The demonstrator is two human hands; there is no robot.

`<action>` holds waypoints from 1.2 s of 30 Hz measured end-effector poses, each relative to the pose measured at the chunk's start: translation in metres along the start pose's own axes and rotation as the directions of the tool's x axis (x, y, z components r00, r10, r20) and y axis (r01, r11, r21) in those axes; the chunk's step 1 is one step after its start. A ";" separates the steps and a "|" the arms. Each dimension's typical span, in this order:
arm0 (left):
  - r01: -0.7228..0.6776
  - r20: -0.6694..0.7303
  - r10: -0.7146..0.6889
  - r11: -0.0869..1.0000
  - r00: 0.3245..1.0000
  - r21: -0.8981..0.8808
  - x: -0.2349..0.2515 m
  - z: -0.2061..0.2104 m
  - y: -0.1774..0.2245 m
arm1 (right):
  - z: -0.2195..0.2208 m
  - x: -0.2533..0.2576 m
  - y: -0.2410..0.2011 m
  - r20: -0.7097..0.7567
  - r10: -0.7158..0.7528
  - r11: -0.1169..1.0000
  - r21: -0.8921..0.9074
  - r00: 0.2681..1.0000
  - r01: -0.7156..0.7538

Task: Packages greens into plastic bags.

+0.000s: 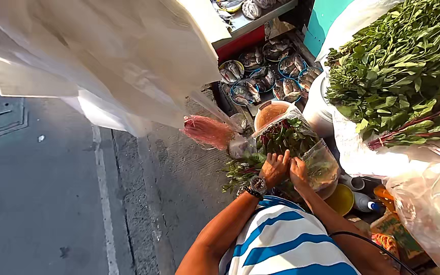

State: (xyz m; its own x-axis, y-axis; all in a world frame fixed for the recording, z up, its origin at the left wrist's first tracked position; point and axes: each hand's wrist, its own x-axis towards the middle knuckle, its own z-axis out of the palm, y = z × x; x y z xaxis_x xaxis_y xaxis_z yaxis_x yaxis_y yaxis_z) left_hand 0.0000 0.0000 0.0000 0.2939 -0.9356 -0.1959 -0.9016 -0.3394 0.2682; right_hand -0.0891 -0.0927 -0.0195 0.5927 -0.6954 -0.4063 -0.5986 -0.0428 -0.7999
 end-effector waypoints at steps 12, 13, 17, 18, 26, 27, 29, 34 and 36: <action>0.293 -0.190 -0.477 0.758 0.858 -0.582 -0.047 -0.047 -0.081 | -0.016 0.092 -0.012 0.111 0.188 0.965 -0.208 0.976 -0.162; 0.274 -0.206 -0.503 0.718 0.839 -0.639 -0.050 -0.058 -0.088 | -0.016 0.105 -0.003 0.079 0.216 0.932 -0.315 0.973 -0.181; 0.035 -0.304 -0.530 0.537 0.792 -0.843 -0.057 -0.087 -0.113 | -0.006 0.127 0.011 0.025 0.226 0.831 -0.526 0.974 -0.179; -0.026 -0.314 -0.536 0.476 0.783 -0.879 -0.057 -0.092 -0.116 | -0.004 0.129 0.011 0.021 0.226 0.818 -0.547 0.974 -0.178; -0.142 -0.068 -0.599 -0.077 0.798 -0.987 -0.060 -0.096 -0.120 | -0.030 0.115 0.014 0.031 -0.050 0.946 -0.319 0.998 0.057; -0.145 -0.048 -0.599 -0.113 0.799 -0.983 -0.062 -0.097 -0.119 | -0.035 0.108 0.011 0.005 -0.099 0.962 -0.254 0.995 0.097; -0.151 -0.042 -0.575 -0.144 0.817 -0.978 -0.062 -0.095 -0.118 | -0.044 0.090 0.001 -0.060 -0.192 0.975 -0.128 0.979 0.183; -0.165 -0.105 -0.512 -0.072 0.853 -0.984 -0.050 -0.098 -0.105 | -0.050 0.030 -0.045 -0.125 -0.501 0.848 0.124 0.856 0.514; -0.144 -0.106 -0.442 -0.052 0.891 -0.988 -0.043 -0.100 -0.096 | -0.047 0.004 -0.067 -0.081 -0.612 0.768 0.175 0.787 0.616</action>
State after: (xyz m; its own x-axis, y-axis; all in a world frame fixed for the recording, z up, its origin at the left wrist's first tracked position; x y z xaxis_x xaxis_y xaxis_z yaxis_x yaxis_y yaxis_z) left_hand 0.1058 0.0631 0.0767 0.6936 -0.6941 -0.1929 0.3186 0.0554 0.9463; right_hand -0.0718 -0.1261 0.0535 0.7887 -0.5793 0.2061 -0.0007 -0.3359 -0.9419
